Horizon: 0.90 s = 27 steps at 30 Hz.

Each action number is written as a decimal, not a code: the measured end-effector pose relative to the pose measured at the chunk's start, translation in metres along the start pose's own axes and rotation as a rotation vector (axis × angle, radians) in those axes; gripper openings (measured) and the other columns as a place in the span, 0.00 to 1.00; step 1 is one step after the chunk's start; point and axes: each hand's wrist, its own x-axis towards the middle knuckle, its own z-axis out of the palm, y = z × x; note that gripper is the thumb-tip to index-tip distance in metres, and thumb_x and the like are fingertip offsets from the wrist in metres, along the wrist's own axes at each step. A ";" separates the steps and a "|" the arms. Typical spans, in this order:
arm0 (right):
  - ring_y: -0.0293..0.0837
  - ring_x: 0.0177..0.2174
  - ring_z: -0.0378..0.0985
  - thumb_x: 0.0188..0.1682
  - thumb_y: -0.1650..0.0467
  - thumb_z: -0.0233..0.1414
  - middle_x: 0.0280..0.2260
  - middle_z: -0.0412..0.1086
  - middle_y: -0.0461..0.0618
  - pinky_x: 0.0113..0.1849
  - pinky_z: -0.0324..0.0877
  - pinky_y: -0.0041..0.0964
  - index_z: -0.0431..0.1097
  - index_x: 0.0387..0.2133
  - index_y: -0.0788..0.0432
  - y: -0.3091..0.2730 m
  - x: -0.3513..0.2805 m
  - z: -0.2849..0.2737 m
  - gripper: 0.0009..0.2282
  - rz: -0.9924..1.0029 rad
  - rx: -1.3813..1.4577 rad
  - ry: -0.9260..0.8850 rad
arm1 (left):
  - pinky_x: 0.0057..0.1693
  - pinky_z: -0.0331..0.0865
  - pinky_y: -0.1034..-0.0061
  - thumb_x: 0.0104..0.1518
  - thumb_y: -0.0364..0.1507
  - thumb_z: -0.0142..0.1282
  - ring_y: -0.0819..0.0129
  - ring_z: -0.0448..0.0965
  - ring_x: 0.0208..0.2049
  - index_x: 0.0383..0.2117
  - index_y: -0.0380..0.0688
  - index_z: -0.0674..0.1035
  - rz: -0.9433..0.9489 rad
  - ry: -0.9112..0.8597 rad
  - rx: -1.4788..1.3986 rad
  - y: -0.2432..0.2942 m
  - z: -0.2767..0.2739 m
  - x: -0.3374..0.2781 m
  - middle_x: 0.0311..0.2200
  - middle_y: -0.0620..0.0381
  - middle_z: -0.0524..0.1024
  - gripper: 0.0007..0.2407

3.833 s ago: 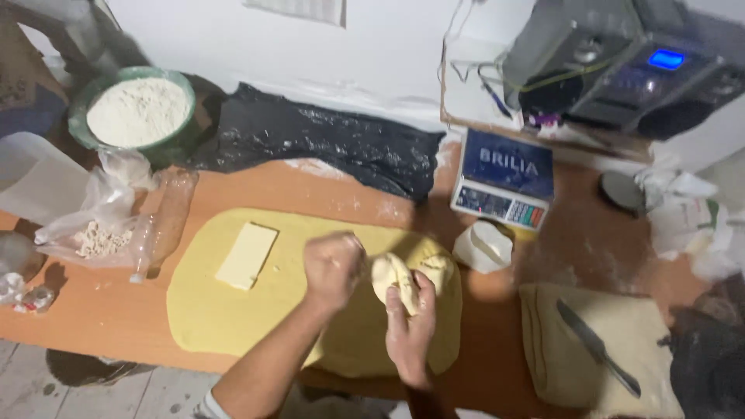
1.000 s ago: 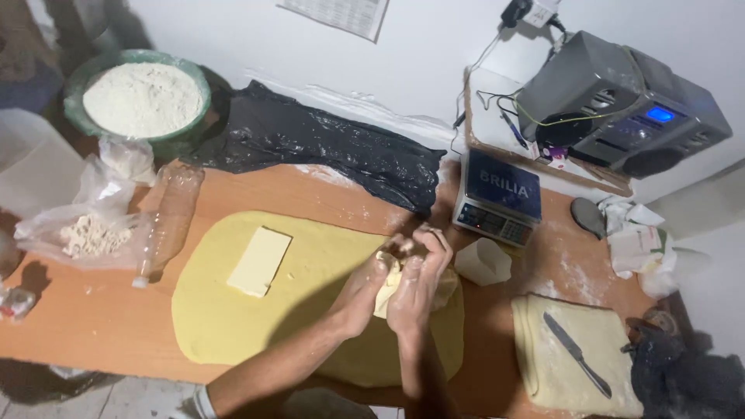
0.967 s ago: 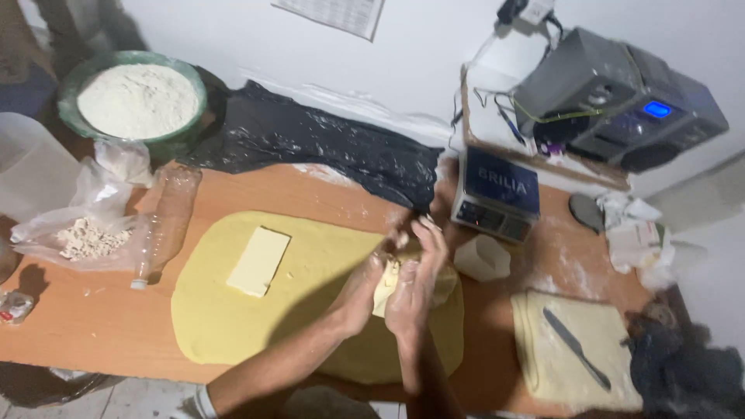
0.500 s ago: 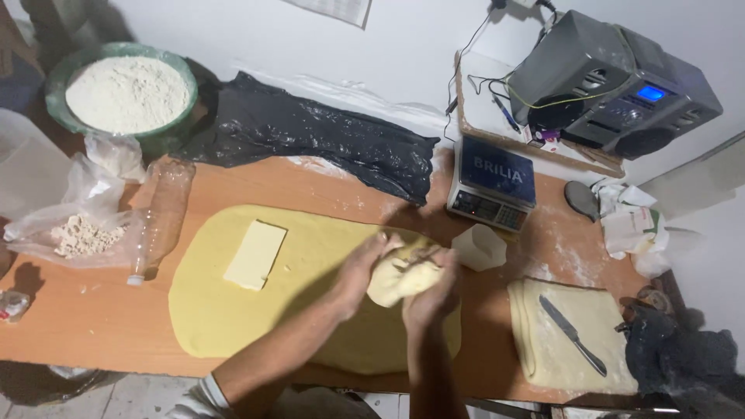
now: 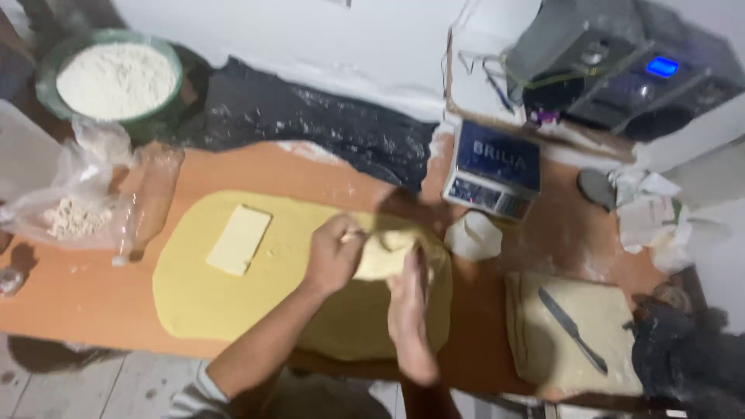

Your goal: Placing pieces of fat or butter onto a sheet of dough on a preparation table.

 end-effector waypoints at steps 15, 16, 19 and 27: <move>0.43 0.28 0.62 0.64 0.53 0.38 0.25 0.60 0.48 0.33 0.62 0.39 0.61 0.24 0.61 0.002 0.055 -0.060 0.26 -0.497 -0.336 0.128 | 0.49 0.73 0.60 0.65 0.52 0.36 0.55 0.81 0.33 0.34 0.30 0.83 -0.376 -0.322 0.086 0.020 0.079 -0.031 0.28 0.35 0.81 0.32; 0.43 0.28 0.62 0.64 0.53 0.38 0.25 0.60 0.48 0.33 0.62 0.39 0.61 0.24 0.61 0.002 0.062 -0.055 0.26 -0.512 -0.322 0.122 | 0.49 0.73 0.60 0.65 0.52 0.36 0.55 0.81 0.33 0.34 0.30 0.83 -0.358 -0.316 0.093 0.013 0.082 -0.019 0.28 0.35 0.81 0.32; 0.47 0.41 0.65 0.64 0.55 0.35 0.38 0.62 0.53 0.46 0.64 0.42 0.60 0.41 0.64 0.002 0.049 -0.052 0.22 -0.613 -0.369 -0.127 | 0.44 0.77 0.60 0.68 0.51 0.32 0.53 0.80 0.27 0.26 0.29 0.81 -0.499 -0.333 0.109 -0.009 0.088 -0.010 0.24 0.37 0.78 0.33; 0.59 0.58 0.59 0.56 0.59 0.47 0.60 0.53 0.69 0.57 0.57 0.51 0.44 0.66 0.70 -0.045 0.000 -0.027 0.33 -1.038 -0.717 -0.304 | 0.48 0.73 0.64 0.66 0.41 0.38 0.60 0.82 0.36 0.36 0.38 0.80 -0.554 -0.017 -0.543 -0.026 0.111 0.006 0.35 0.44 0.81 0.20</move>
